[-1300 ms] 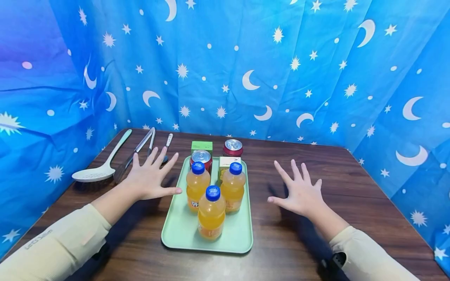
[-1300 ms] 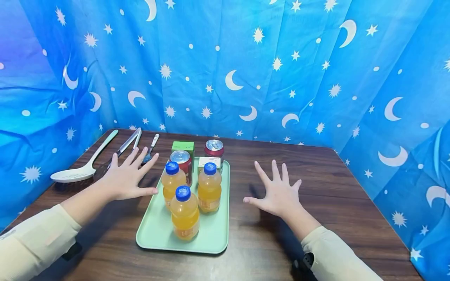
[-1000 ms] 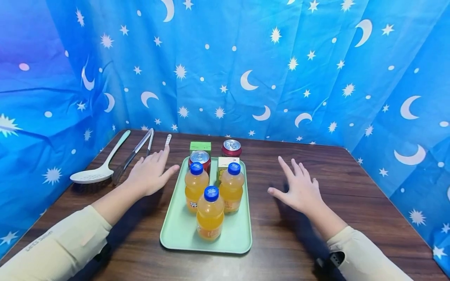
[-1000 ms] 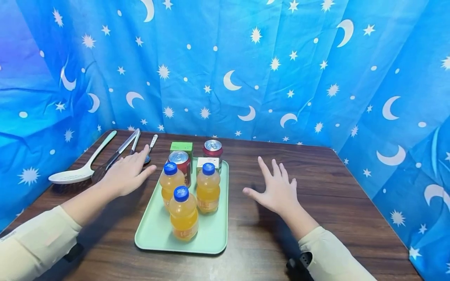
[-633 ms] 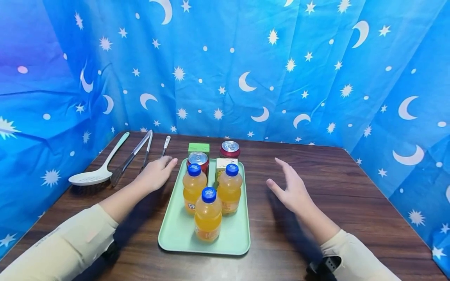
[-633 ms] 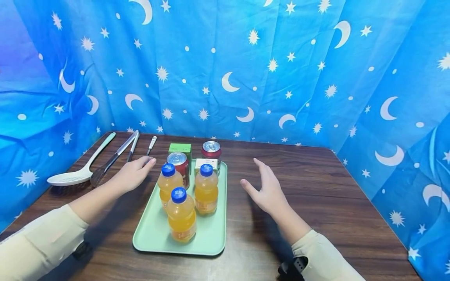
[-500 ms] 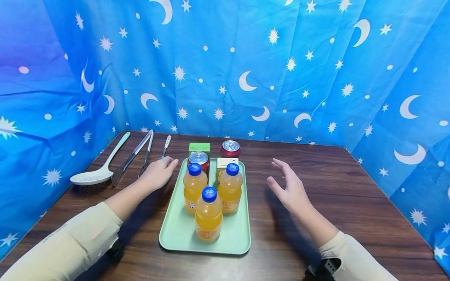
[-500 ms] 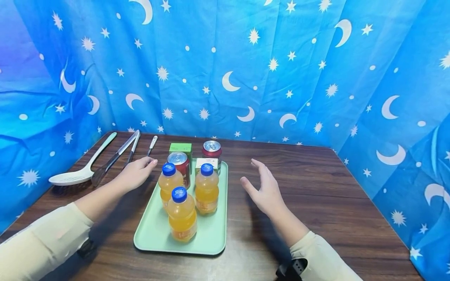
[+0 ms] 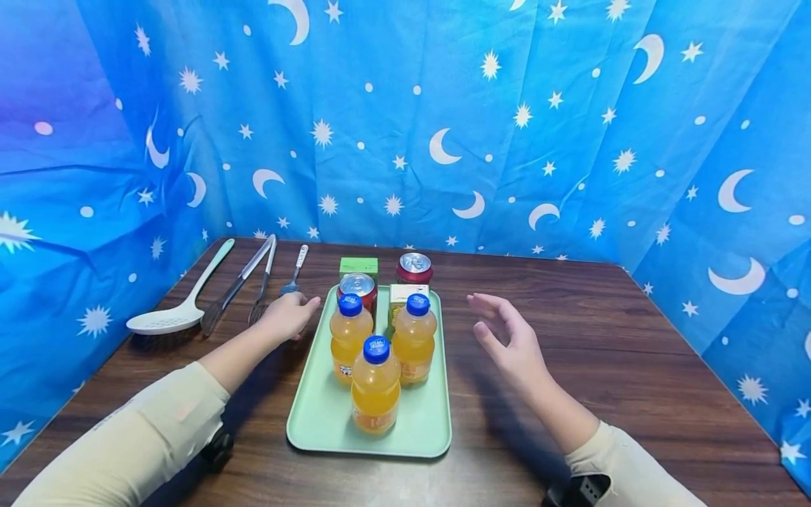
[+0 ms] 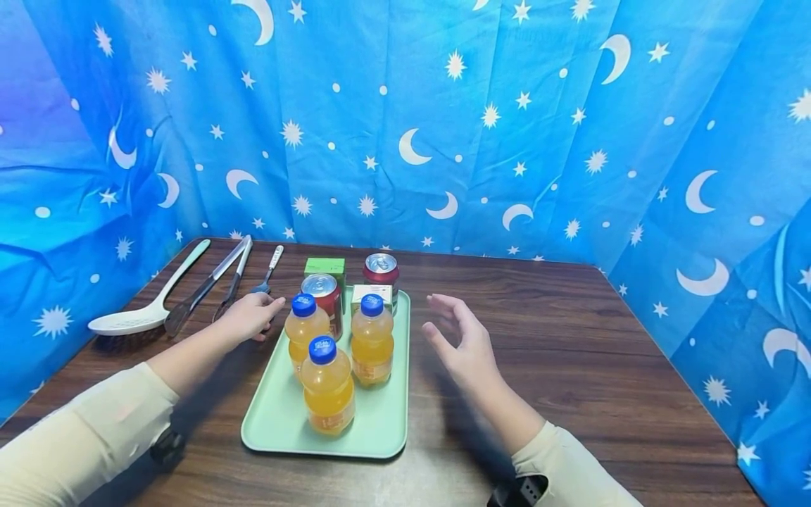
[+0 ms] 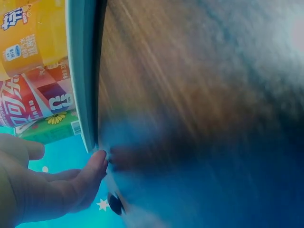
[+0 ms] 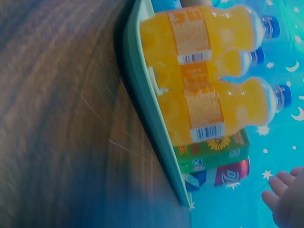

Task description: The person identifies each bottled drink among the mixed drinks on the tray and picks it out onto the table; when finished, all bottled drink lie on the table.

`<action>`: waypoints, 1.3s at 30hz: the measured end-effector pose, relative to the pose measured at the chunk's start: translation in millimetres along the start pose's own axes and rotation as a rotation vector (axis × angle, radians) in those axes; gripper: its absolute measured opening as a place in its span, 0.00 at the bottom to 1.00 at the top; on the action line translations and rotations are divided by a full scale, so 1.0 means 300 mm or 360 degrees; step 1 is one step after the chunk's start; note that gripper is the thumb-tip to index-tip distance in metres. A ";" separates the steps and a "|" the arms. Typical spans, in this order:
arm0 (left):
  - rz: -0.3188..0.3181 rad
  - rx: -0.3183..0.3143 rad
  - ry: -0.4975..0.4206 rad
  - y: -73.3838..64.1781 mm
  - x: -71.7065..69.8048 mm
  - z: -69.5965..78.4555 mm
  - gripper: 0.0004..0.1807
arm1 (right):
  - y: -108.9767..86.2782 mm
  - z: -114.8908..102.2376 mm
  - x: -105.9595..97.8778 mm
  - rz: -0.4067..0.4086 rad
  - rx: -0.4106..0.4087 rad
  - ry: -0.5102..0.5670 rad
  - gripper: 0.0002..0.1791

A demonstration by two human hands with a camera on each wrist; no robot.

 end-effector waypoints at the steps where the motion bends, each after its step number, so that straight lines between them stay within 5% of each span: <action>1: -0.0009 -0.0014 -0.0001 -0.001 0.002 0.000 0.31 | -0.003 -0.004 0.005 -0.0005 -0.0008 0.0023 0.21; 15: -0.0095 -0.0079 -0.0034 -0.002 0.033 -0.006 0.20 | -0.056 -0.042 0.070 -0.0102 -0.0119 0.0288 0.22; 39: -0.0144 -0.0111 -0.0168 -0.002 0.058 0.004 0.07 | -0.088 -0.091 0.127 -0.0170 -0.0067 0.0384 0.27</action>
Point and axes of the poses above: each hand's wrist, its own y-axis towards the middle knuckle, its own x-axis out of the palm, z = x × y, the point moved 2 cm from there along y, towards the middle knuckle, and after that the axes turned 4 degrees about y, right-handed, at the moved point
